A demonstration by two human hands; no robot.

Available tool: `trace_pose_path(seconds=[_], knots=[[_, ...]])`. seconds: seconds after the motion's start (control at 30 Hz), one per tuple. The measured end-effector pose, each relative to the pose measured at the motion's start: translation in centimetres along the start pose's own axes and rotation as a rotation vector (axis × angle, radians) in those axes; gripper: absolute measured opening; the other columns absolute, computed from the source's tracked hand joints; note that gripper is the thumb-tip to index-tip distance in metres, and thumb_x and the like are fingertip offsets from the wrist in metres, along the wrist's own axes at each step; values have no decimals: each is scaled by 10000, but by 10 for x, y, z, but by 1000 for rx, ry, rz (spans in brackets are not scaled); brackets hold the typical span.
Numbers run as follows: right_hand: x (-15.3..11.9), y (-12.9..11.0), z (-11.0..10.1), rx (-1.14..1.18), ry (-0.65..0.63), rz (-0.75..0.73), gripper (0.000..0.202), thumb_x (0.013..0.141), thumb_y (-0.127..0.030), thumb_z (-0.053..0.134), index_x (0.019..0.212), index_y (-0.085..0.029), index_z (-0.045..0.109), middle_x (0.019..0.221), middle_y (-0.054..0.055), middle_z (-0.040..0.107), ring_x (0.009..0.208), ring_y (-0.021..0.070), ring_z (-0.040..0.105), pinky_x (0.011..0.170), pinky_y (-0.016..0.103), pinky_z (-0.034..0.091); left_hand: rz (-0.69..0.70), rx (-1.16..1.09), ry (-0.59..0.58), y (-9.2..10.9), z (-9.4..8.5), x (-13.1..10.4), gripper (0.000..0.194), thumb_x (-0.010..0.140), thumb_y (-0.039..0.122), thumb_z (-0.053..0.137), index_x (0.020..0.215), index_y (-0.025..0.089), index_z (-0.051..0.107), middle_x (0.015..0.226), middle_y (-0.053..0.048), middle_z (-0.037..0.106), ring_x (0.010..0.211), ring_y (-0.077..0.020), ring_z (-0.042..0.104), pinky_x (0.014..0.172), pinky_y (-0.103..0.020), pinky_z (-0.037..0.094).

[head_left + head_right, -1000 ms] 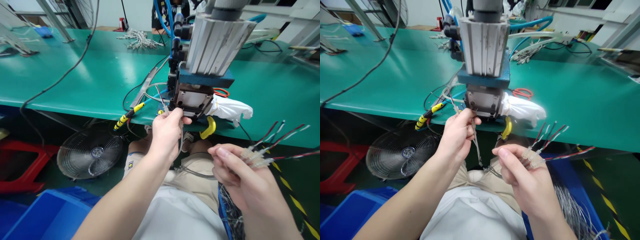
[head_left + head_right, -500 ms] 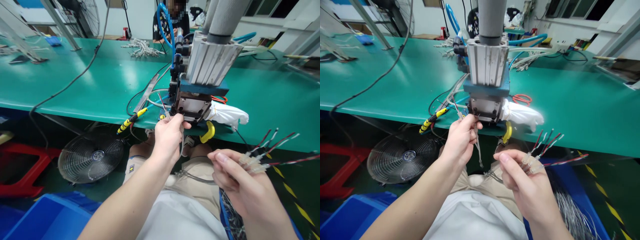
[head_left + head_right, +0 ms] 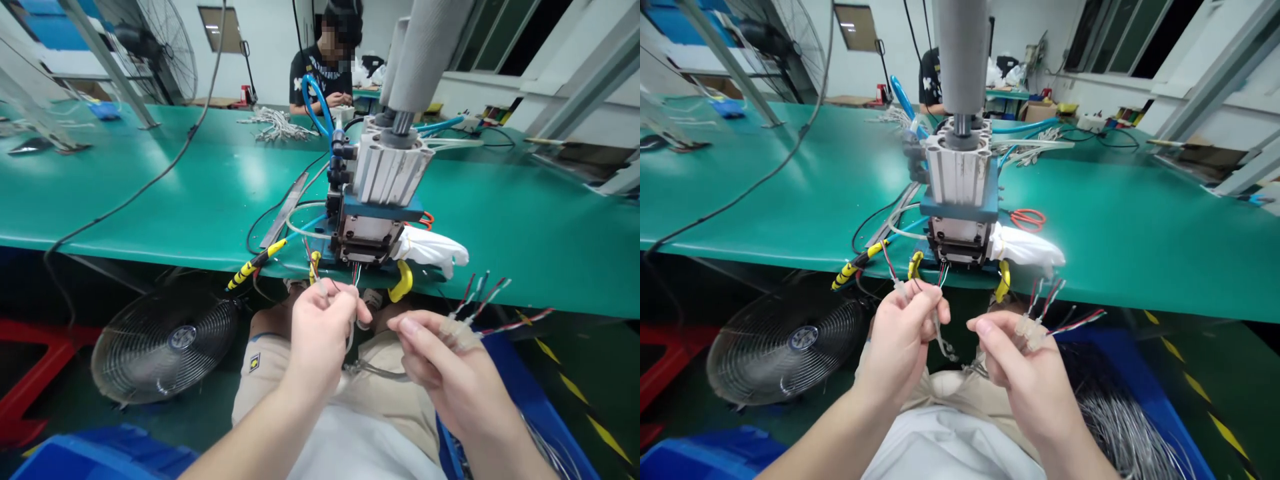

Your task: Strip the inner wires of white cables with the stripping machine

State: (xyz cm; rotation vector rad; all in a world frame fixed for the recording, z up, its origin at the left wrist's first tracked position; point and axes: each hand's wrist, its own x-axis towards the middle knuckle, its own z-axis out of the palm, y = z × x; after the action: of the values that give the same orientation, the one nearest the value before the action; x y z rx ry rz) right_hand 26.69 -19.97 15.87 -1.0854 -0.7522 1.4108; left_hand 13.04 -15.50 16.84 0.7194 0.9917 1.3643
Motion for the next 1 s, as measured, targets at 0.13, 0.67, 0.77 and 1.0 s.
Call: trace_pose_path(seconds=[0.13,0.67,0.77,1.0], knots=[[7,1,9,-24,2,0,264,696,-390,873,781,-156,786,456,-77,392,401,22,218,384,169,134,-17,51,-21,1,-4,-12,154,755,163,629,616,154,563,476,26,635,357,-11,298,381,-135,196],[6,1,26,-21,-88,39,218,726,-367,836,784,-164,780,492,-1,600,432,64,348,444,223,189,-59,70,-189,-3,-13,-28,192,803,173,677,629,165,595,500,20,651,488,-86,565,514,-143,456],[5,-1,26,-12,-98,44,221,738,-365,827,728,-157,753,475,-8,589,414,54,321,432,221,163,-66,79,-198,-2,-12,-29,214,801,178,685,613,164,584,503,24,648,481,-82,556,519,-147,464],[5,-2,25,-39,-79,-2,260,747,-368,828,659,-153,710,482,-18,570,430,58,364,422,197,221,-111,47,-245,-1,-15,-30,179,777,233,745,699,130,621,570,-27,674,495,-77,512,488,-144,383]])
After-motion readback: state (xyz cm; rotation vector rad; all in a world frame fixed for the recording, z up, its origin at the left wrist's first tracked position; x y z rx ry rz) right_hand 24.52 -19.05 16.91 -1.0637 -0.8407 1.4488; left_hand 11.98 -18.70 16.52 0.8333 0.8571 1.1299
